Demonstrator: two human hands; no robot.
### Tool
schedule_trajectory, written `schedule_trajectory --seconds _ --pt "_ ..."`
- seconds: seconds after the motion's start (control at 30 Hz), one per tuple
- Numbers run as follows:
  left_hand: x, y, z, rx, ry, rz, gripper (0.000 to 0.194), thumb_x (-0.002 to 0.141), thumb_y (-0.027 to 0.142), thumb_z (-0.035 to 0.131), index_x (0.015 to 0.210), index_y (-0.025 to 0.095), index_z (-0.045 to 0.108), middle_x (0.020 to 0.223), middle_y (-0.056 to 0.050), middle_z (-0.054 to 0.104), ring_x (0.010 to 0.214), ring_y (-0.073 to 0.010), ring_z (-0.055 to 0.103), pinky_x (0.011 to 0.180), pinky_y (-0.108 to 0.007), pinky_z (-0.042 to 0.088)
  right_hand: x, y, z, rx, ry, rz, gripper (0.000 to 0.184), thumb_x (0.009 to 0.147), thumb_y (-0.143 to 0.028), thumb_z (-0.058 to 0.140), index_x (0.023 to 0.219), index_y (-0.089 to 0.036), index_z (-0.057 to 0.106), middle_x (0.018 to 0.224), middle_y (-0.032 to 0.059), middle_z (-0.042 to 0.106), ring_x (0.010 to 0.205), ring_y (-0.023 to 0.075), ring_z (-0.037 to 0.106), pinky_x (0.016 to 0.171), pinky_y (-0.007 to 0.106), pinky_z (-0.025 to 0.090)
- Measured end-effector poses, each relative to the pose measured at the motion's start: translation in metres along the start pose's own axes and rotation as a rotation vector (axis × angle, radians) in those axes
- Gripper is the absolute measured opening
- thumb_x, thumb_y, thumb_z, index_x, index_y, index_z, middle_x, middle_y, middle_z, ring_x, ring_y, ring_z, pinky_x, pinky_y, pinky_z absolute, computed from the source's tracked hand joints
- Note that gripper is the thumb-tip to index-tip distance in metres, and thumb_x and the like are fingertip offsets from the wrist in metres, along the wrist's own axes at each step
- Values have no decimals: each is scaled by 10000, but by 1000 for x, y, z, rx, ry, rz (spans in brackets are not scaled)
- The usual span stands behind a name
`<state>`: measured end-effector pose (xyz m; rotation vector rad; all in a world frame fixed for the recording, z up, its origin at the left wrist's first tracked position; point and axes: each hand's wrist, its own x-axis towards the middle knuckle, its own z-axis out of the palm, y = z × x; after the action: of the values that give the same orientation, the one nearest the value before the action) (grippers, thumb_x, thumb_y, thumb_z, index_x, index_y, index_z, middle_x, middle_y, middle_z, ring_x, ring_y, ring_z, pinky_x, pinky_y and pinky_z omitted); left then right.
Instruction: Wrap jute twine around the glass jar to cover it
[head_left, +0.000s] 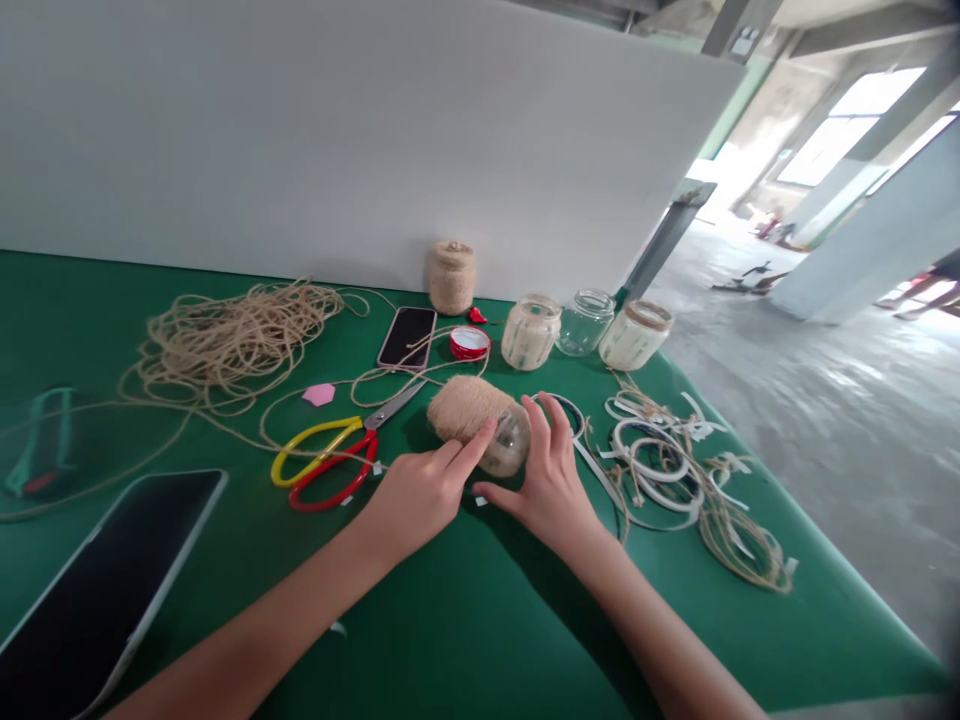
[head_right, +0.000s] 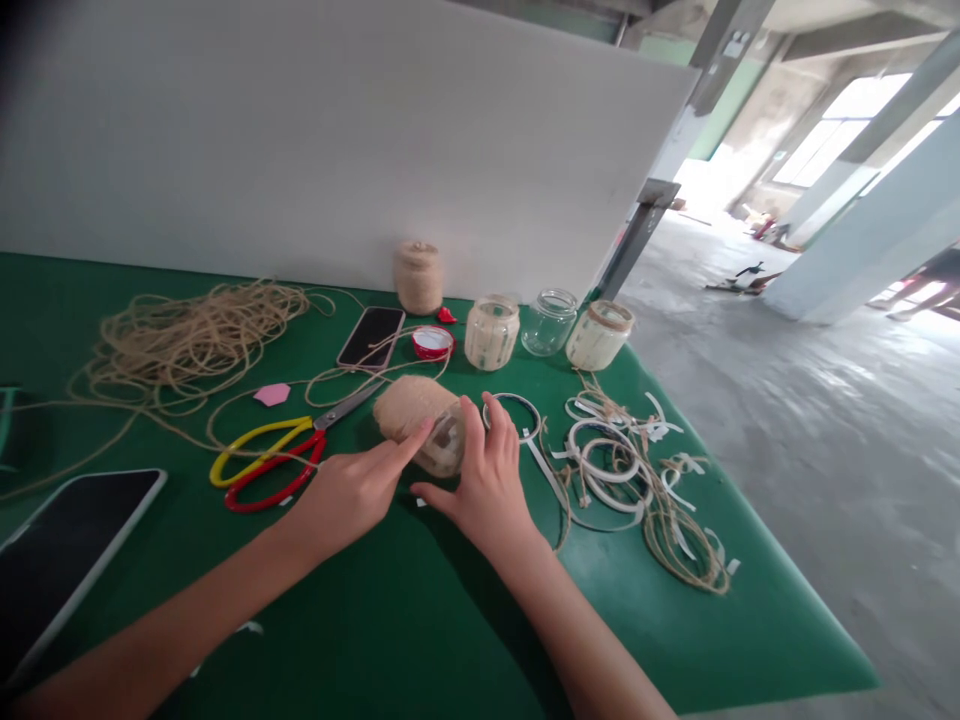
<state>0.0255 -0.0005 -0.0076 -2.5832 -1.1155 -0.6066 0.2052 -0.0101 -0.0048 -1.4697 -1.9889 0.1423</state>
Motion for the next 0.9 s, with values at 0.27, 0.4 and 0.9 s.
schedule_trajectory --seconds 0.27,0.4,0.9 --pt "2 -1 1 -20 18 10 578 821 65 357 1376 125 209 828 -65 634 675 -154 623 502 -215 488 4 0 -4 140 -52 53 722 649 -310 681 1248 -208 292 1204 100 377 1125 236 432 935 387 427" --pt "2 -1 -1 -29 54 27 546 827 68 370 1358 91 244 824 -78 637 686 -166 626 515 -235 503 4 -3 -5 175 -71 116 713 658 -371 678 1244 -221 301 1190 89 408 1086 232 465 907 389 442" --pt "1 0 -6 -6 98 51 469 829 87 393 1295 81 344 697 -31 606 573 -137 583 474 -233 464 0 -4 0 165 -60 75 806 676 -358 649 1325 -241 186 1285 122 347 1225 270 359 975 468 376"
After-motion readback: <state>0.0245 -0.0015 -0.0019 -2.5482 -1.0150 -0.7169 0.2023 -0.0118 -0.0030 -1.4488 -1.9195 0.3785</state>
